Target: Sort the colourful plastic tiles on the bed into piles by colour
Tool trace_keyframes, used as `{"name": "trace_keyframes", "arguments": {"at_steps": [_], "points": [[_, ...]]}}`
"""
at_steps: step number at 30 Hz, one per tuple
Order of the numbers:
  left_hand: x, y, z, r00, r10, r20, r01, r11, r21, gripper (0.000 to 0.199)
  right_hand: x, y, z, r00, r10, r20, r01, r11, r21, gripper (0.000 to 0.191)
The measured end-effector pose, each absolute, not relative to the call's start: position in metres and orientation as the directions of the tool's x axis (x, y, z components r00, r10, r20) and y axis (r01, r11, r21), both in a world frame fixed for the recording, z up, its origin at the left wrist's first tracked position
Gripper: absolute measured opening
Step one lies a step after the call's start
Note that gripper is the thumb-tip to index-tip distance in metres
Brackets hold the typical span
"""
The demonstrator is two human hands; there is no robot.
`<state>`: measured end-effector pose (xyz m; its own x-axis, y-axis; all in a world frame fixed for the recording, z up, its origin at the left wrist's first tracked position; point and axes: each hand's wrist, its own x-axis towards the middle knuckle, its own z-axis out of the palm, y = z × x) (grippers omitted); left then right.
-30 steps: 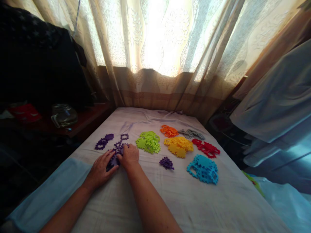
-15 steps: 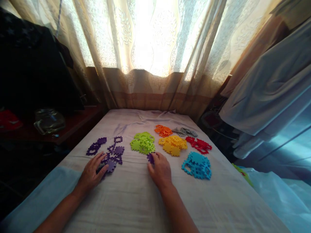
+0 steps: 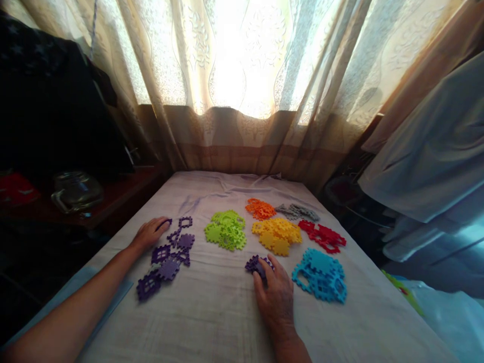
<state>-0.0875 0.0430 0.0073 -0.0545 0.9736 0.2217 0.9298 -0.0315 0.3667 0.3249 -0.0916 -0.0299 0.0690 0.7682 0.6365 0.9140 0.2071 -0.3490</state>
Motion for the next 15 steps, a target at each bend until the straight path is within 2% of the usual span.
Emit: {"name": "trace_keyframes", "arguments": {"at_steps": [6,10,15], "points": [[-0.046,0.017,0.005,0.176,0.962,0.207,0.886,-0.247,0.392,0.055,0.328,-0.089,-0.031,0.066,0.761,0.646,0.880,0.260,-0.397,0.035],[-0.037,0.041,0.016,0.198,0.957,0.211,0.881,-0.268,0.389,0.060,0.326,-0.090,-0.029,0.064,0.767,0.639,0.876,0.263,-0.404,0.035],[-0.025,0.070,0.013,0.229,0.961,0.157,0.887,-0.272,0.373,0.051,0.323,-0.093,-0.023,0.064,0.755,0.652,0.867,0.282,-0.411,0.032]]}}
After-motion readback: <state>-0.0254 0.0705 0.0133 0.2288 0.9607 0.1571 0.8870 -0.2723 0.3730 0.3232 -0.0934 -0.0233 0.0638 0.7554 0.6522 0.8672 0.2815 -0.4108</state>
